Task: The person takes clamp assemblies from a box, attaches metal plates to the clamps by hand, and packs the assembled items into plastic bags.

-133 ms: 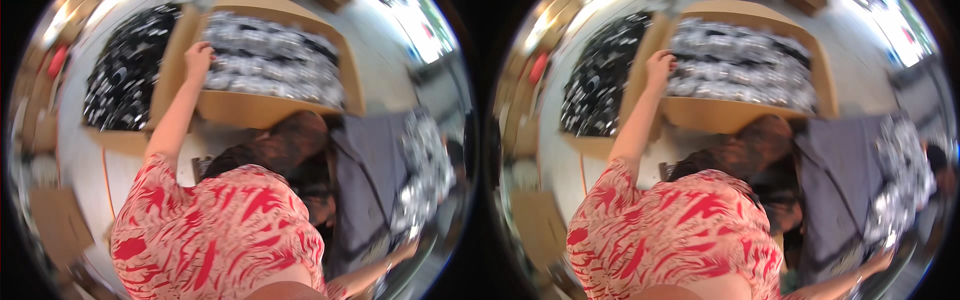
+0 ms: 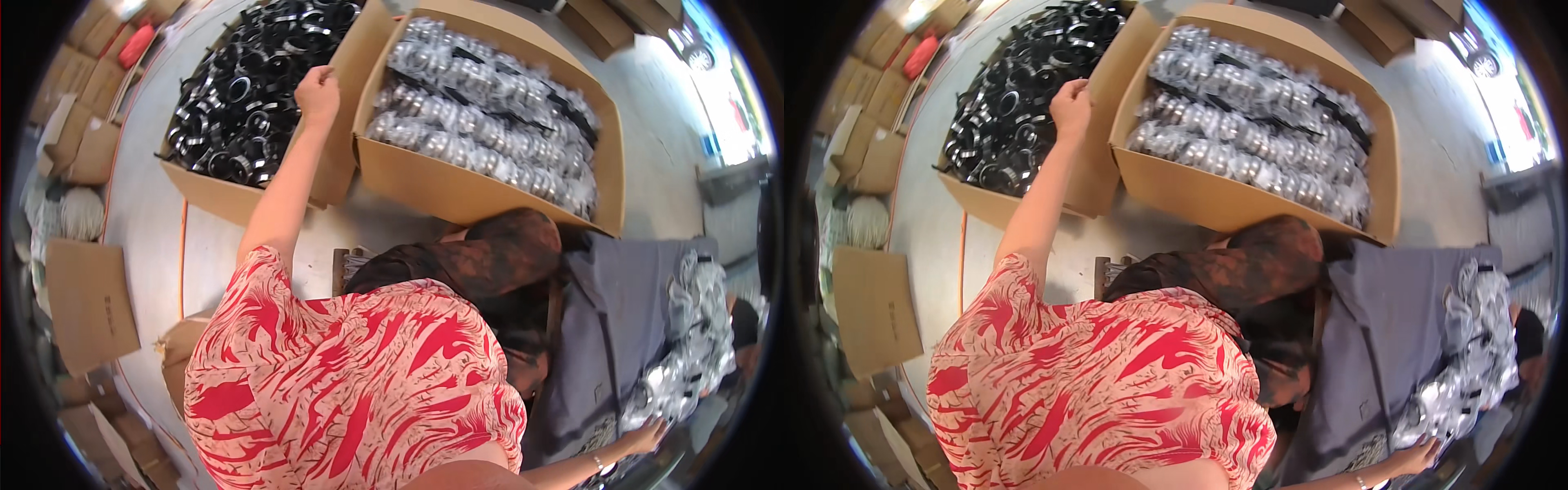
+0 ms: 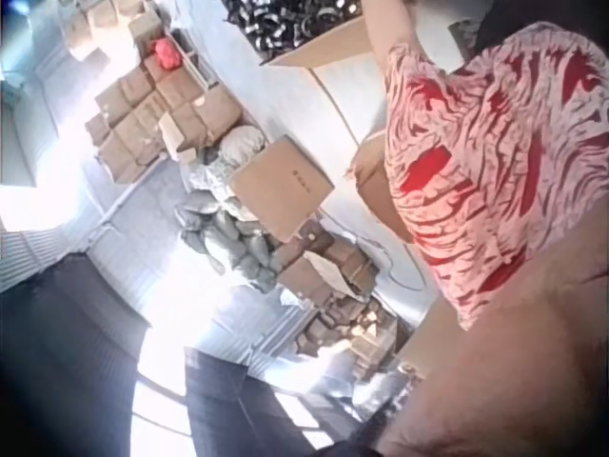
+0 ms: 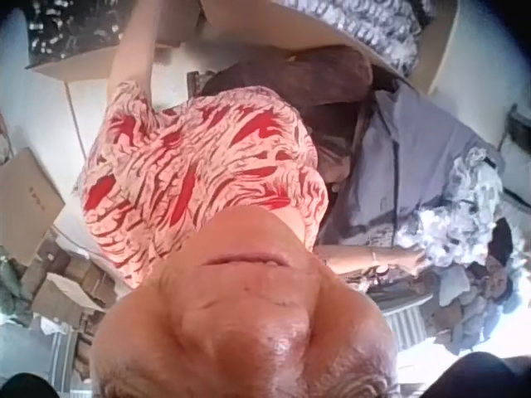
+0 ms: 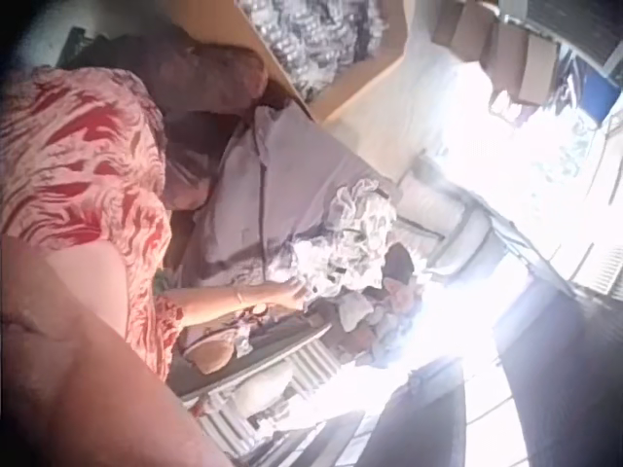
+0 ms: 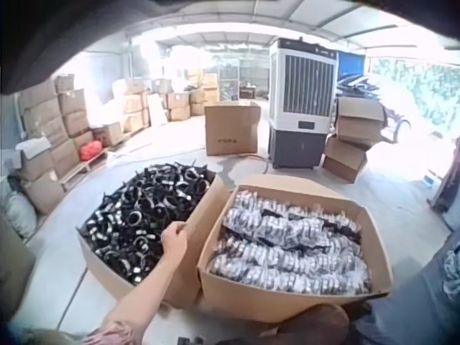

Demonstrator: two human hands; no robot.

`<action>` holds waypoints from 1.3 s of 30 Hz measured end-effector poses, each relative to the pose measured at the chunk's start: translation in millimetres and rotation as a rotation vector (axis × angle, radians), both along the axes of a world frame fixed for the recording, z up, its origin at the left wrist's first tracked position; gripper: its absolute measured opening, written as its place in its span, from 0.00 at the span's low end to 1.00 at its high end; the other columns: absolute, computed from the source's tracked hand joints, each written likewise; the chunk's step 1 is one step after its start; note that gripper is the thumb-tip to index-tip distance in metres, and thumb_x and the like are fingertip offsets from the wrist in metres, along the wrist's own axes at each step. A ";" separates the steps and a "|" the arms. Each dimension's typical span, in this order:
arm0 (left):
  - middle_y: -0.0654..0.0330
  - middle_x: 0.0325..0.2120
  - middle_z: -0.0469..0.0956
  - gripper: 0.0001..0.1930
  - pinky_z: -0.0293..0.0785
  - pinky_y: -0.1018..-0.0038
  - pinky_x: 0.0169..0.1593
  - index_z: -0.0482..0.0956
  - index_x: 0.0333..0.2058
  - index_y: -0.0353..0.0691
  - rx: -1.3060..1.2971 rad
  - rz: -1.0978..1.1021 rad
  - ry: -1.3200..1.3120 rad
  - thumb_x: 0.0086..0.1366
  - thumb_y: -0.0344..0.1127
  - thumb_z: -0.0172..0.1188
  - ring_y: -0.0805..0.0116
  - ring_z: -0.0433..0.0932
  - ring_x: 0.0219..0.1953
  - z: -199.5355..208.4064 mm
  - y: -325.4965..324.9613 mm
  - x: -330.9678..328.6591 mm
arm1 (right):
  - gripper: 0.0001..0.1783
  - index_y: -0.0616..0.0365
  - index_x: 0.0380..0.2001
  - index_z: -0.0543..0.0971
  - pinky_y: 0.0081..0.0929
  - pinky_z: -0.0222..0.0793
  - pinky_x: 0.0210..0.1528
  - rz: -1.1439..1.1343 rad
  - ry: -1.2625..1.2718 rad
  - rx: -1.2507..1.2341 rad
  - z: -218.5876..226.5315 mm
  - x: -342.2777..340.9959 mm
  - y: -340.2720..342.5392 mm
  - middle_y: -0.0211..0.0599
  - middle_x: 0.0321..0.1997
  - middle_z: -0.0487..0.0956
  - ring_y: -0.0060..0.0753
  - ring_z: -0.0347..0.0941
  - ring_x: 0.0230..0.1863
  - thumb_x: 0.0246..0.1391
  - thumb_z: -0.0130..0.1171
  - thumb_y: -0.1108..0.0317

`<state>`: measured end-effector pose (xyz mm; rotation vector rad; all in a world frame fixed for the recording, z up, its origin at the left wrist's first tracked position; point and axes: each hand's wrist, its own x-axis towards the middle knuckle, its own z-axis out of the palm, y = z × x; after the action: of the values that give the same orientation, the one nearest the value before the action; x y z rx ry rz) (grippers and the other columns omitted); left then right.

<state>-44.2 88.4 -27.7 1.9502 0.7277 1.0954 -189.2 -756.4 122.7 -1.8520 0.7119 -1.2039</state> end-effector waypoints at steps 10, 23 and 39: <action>0.49 0.41 0.74 0.20 0.68 0.62 0.47 0.74 0.43 0.43 0.134 0.561 0.441 0.48 0.35 0.50 0.51 0.73 0.43 2.5 150.2 -30.4 | 0.17 0.72 0.44 0.71 0.29 0.72 0.48 0.290 0.063 -0.044 17.9 66.4 81.8 0.44 0.46 0.72 0.36 0.69 0.47 0.54 0.51 0.69; 0.59 0.23 0.76 0.17 0.68 0.72 0.22 0.79 0.36 0.40 -0.382 0.221 0.486 0.46 0.40 0.65 0.69 0.71 0.17 -13.2 196.3 6.7 | 0.11 0.63 0.40 0.73 0.22 0.70 0.44 0.361 0.159 0.093 -0.5 65.6 69.6 0.37 0.39 0.75 0.27 0.71 0.41 0.56 0.49 0.69; 0.56 0.29 0.73 0.14 0.65 0.76 0.22 0.68 0.31 0.37 -1.341 -1.551 -0.285 0.66 0.41 0.40 0.70 0.69 0.21 120.8 -185.3 73.6 | 0.15 0.59 0.43 0.75 0.17 0.67 0.31 1.037 0.377 0.009 3.2 98.0 304.5 0.30 0.34 0.76 0.18 0.70 0.29 0.50 0.50 0.70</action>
<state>29.5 -96.9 93.2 0.6330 -0.3137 -0.1984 -91.1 -452.0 125.9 -2.0200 -0.1133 -0.1824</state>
